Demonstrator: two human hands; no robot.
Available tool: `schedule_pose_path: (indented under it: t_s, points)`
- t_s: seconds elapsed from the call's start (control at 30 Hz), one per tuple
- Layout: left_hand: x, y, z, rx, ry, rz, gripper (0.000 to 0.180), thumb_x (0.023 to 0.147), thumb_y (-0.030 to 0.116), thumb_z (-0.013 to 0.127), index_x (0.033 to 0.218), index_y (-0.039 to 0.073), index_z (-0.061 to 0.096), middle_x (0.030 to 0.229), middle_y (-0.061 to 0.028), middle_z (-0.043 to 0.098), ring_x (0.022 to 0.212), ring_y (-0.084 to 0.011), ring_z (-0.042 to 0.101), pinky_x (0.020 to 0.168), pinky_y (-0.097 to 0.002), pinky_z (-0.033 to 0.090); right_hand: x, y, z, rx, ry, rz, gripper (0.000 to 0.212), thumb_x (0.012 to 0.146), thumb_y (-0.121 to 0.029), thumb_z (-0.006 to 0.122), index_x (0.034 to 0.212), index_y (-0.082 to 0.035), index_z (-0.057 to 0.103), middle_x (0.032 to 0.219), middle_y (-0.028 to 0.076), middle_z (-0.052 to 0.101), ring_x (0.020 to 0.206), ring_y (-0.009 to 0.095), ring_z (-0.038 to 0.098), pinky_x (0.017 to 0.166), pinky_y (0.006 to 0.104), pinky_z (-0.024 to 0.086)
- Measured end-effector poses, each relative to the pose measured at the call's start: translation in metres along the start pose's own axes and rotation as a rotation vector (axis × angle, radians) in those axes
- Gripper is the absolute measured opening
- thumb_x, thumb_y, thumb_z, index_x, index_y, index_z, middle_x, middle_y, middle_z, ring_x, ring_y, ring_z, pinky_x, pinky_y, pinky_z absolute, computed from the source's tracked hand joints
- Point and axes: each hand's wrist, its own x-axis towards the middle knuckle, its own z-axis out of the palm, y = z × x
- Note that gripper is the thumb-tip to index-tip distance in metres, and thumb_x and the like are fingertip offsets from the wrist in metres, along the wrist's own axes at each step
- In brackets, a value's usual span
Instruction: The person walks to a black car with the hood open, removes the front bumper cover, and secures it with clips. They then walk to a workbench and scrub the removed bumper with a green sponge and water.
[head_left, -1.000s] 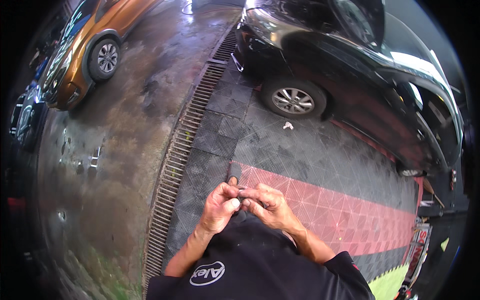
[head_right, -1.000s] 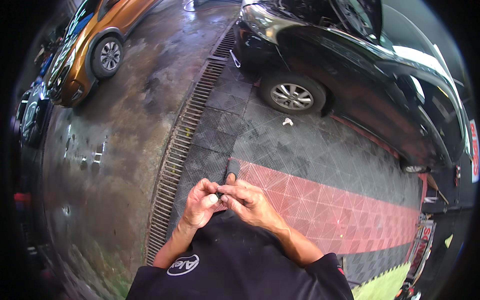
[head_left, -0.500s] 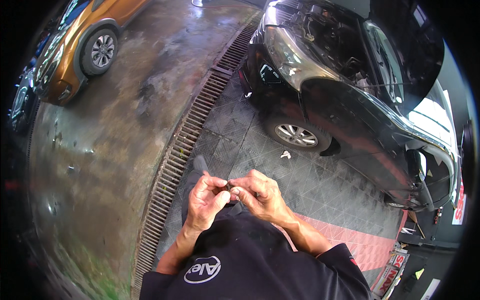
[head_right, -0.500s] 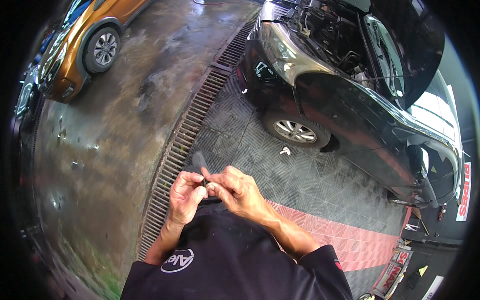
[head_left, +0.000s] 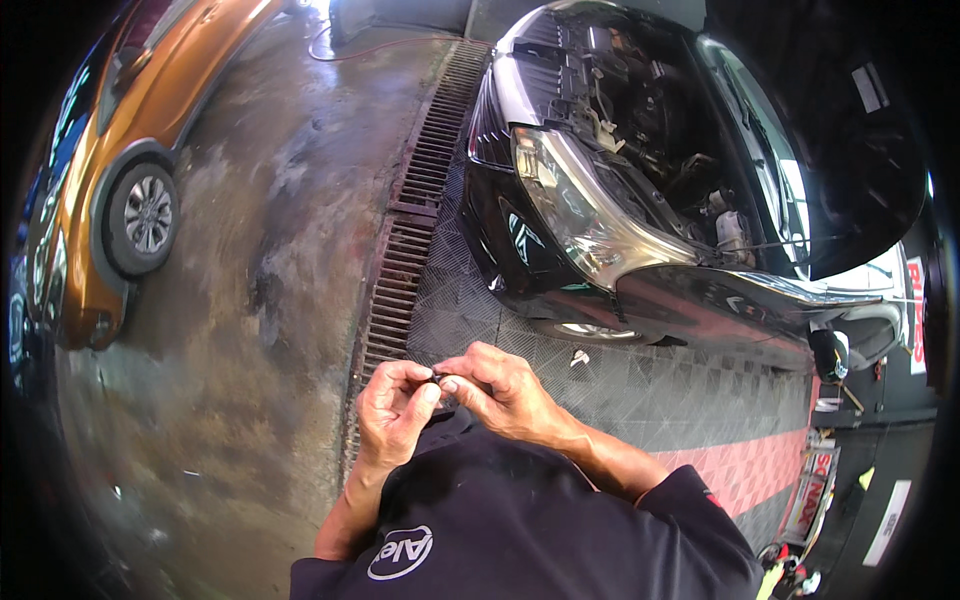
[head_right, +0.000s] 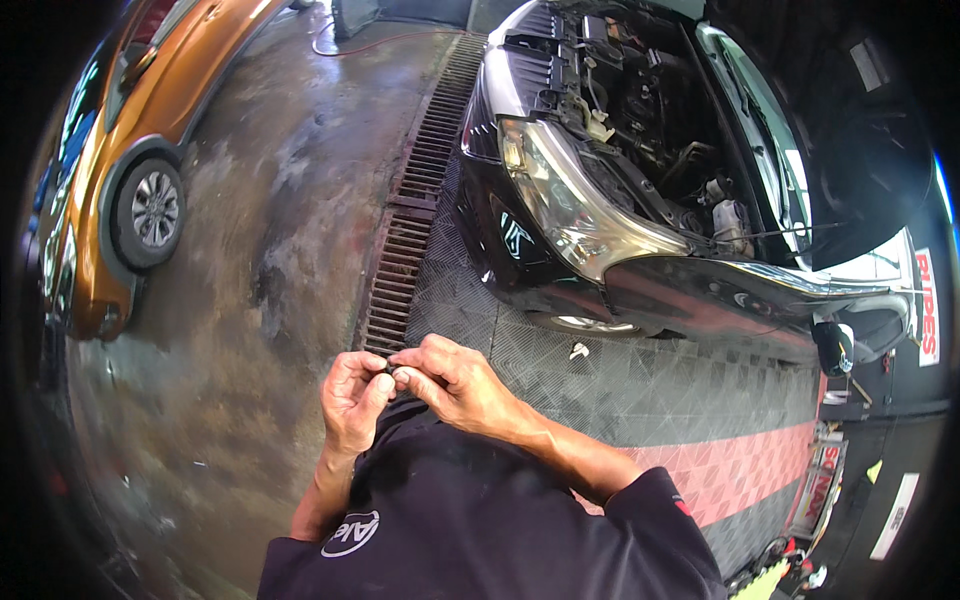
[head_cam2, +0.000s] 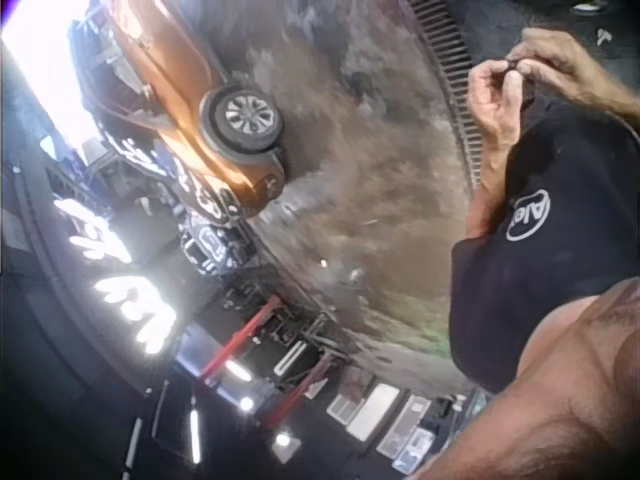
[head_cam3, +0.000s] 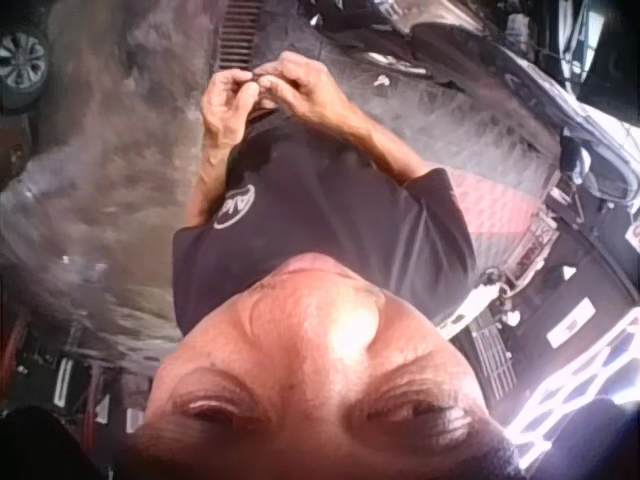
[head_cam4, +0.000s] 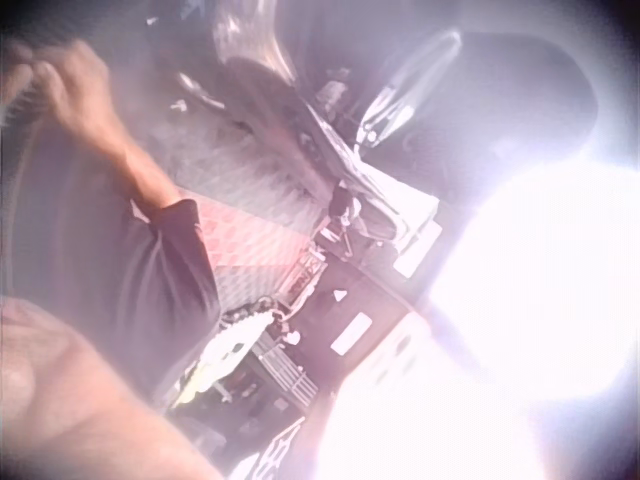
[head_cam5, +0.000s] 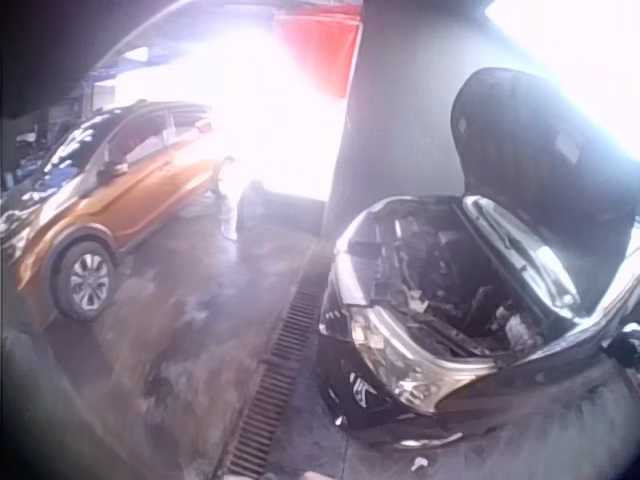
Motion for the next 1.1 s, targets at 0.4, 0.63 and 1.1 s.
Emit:
schedule_pose_path:
  t_s: [0.4,0.63,1.1]
  points:
    - [0.249,0.004,-0.07,-0.022,-0.043,-0.143,0.024,0.098,-0.001,0.073,0.117,0.001,0.059,0.108,-0.0076,0.067,0.087,-0.0143,0.067,0.081,-0.0282,0.057,0.227,0.095,-0.04,0.066,0.025,-0.002,0.024,0.1,-0.011,0.074,0.121,0.0,0.073,0.088,0.012,0.067,0.079,0.028,0.069,0.07,0.0401,0.055]
    - [0.414,0.0,-0.076,-0.085,-0.045,-0.153,0.022,0.098,0.0,0.072,0.116,0.003,0.059,0.109,-0.0081,0.066,0.085,-0.0135,0.063,0.08,-0.0293,0.055,0.361,0.142,-0.101,0.195,0.056,0.091,0.03,0.104,-0.014,0.069,0.13,0.001,0.07,0.096,0.013,0.072,0.089,0.026,0.073,0.079,0.039,0.057]
    - [0.786,0.008,-0.197,-0.289,-0.045,-0.115,0.018,0.1,0.001,0.066,0.116,0.008,0.061,0.103,-0.0056,0.065,0.087,-0.0151,0.063,0.089,-0.0444,0.055,0.64,0.287,-0.147,0.616,0.287,0.522,0.046,0.1,0.004,0.04,0.137,-0.001,0.066,0.1,0.001,0.067,0.081,0.006,0.053,0.076,0.0239,0.047]
